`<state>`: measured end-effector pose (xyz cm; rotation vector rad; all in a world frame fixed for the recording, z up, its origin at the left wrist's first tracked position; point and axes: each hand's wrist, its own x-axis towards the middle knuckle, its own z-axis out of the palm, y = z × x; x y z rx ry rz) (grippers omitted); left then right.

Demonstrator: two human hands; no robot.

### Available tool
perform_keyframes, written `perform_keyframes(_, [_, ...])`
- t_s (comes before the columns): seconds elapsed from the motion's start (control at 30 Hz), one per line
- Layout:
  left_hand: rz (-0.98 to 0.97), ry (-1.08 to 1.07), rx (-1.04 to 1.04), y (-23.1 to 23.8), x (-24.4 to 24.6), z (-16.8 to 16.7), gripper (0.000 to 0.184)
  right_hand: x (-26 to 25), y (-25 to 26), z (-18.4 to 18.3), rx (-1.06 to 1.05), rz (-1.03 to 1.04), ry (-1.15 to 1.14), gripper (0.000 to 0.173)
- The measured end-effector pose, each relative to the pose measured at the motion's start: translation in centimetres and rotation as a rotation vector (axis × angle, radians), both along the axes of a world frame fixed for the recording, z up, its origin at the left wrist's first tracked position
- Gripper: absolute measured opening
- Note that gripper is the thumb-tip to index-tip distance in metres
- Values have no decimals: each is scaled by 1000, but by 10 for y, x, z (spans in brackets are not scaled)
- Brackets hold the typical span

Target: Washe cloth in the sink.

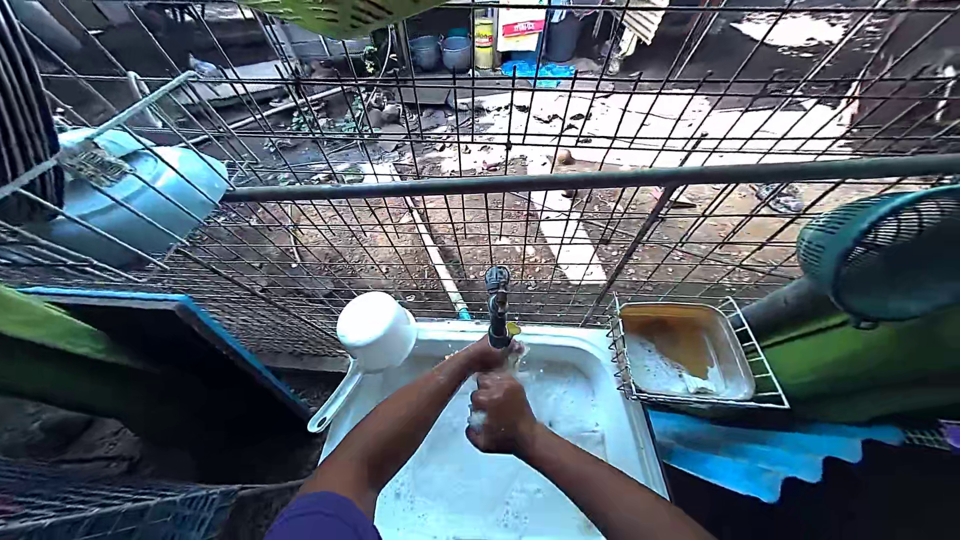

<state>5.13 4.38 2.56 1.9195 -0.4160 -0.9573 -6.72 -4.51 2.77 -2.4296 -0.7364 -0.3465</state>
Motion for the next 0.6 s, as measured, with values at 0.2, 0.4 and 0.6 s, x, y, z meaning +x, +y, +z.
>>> perform_keyframes(0.2, [18, -152, 156, -10, 1, -1, 49, -11, -23, -89, -53, 14, -248, 19])
perform_keyframes(0.4, [-301, -656, 150, 26, -24, 1, 48, -30, -28, -94, 943, -741, 739, 35])
perform_keyframes(0.6, [-394, -1084, -309, 52, -53, -9, 20, 38, -12, -77, 1824, -599, 1379, 80])
